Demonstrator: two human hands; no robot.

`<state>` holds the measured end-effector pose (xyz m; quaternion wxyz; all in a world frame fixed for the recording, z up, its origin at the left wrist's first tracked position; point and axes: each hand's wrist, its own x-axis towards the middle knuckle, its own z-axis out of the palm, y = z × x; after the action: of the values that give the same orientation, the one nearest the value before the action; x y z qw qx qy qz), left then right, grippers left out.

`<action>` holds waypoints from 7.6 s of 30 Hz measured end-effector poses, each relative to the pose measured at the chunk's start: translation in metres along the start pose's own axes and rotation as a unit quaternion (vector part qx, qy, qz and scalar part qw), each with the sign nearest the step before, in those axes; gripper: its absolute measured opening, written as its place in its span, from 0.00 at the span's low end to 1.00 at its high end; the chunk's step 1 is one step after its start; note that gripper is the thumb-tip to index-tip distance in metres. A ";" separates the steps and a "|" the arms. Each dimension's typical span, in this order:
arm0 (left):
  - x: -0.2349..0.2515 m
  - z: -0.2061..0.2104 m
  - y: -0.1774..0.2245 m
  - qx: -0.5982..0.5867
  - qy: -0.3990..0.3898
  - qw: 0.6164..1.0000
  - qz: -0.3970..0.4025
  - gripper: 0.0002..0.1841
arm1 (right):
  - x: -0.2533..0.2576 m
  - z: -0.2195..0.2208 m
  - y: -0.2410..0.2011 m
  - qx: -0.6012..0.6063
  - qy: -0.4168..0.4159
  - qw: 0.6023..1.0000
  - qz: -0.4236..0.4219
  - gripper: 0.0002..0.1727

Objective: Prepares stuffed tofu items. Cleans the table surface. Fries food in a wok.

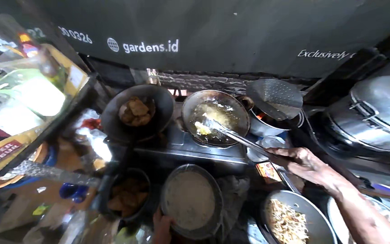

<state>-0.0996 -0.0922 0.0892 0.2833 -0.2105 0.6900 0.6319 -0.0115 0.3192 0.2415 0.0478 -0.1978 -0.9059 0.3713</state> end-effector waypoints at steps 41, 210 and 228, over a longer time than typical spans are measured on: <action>0.122 -0.125 0.109 0.651 0.007 0.758 0.025 0.25 | -0.093 0.133 0.013 0.024 -0.258 0.963 -0.079 0.19; 0.021 -0.020 -0.020 -0.022 0.036 0.999 -0.022 0.35 | -0.003 -0.046 0.011 -0.265 0.004 0.964 -0.019 0.12; 0.066 -0.047 -0.009 0.076 0.014 0.997 -0.026 0.26 | -0.074 0.080 0.003 0.009 -0.219 0.969 -0.118 0.13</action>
<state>-0.1491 -0.1357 0.0405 0.3050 -0.2154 0.7345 0.5666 0.0383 0.2397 0.1867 -0.1070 -0.0032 -0.9080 0.4051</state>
